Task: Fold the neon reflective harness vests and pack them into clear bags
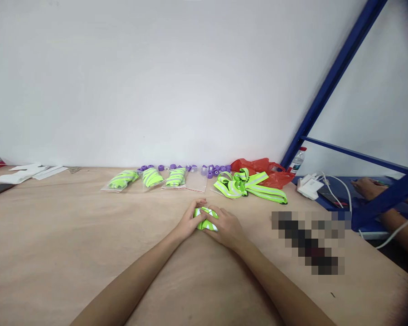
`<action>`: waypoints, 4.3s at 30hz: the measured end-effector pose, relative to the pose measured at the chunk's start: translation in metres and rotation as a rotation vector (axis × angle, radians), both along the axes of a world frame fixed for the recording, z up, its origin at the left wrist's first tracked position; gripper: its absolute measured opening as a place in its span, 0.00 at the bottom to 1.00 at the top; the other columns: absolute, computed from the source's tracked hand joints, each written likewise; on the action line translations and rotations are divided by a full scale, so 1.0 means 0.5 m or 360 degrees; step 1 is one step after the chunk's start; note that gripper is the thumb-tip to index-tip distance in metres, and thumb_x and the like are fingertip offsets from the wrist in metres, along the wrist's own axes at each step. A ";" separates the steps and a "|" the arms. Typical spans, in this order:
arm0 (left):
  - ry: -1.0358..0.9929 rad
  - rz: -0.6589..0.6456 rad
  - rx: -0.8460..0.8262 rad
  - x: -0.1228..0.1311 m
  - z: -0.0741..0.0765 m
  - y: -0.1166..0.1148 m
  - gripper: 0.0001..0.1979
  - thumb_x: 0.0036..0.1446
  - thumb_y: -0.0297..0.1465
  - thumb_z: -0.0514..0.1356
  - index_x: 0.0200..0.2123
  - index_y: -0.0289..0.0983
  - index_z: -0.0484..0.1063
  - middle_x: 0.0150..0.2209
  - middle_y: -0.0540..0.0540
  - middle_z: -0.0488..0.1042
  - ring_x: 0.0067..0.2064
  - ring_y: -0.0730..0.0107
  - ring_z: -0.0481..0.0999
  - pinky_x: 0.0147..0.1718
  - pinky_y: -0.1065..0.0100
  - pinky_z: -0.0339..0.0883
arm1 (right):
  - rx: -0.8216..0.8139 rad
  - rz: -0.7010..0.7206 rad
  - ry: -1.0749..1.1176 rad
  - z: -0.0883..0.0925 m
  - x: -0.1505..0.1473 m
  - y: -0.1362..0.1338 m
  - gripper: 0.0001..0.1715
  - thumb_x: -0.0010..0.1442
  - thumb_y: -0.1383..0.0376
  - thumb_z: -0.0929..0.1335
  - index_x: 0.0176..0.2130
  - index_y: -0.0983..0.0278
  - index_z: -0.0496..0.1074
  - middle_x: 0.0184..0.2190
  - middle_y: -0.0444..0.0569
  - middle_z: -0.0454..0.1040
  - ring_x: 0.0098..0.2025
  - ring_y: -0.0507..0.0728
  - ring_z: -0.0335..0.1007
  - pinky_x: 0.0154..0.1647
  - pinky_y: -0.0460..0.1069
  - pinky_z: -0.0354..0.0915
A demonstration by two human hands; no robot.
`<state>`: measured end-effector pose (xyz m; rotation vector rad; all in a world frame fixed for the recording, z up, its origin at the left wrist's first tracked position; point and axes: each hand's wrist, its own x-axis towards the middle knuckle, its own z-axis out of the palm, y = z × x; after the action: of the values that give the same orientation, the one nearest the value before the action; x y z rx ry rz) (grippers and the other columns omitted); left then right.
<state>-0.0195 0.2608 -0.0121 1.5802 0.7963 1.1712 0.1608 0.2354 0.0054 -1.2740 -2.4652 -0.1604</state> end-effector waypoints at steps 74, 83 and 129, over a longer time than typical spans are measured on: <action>-0.0273 -0.0019 -0.0390 0.011 0.000 0.013 0.25 0.53 0.45 0.67 0.49 0.40 0.66 0.46 0.46 0.71 0.46 0.60 0.72 0.40 0.65 0.69 | -0.0026 -0.0279 0.0570 -0.042 0.006 0.027 0.43 0.55 0.62 0.73 0.66 0.50 0.61 0.57 0.54 0.66 0.48 0.64 0.75 0.41 0.55 0.75; -0.0190 -0.0071 -0.0264 0.005 0.006 0.008 0.23 0.53 0.42 0.68 0.47 0.40 0.65 0.39 0.50 0.71 0.41 0.65 0.72 0.40 0.66 0.67 | -0.0181 -0.0094 0.0831 -0.036 0.009 0.020 0.44 0.53 0.55 0.74 0.66 0.50 0.61 0.59 0.53 0.65 0.57 0.66 0.68 0.52 0.58 0.71; -0.0891 0.0255 -0.0514 0.015 0.094 -0.002 0.28 0.46 0.41 0.72 0.47 0.44 0.64 0.42 0.51 0.74 0.35 0.69 0.77 0.30 0.68 0.75 | -0.1748 -0.0094 0.2044 -0.012 0.029 0.031 0.15 0.47 0.57 0.74 0.29 0.64 0.71 0.17 0.41 0.72 0.12 0.46 0.56 0.10 0.42 0.47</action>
<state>-0.0118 0.2600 0.0351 0.8724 0.6978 1.4280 0.1752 0.2509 -0.0005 -1.1203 -1.2485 1.6174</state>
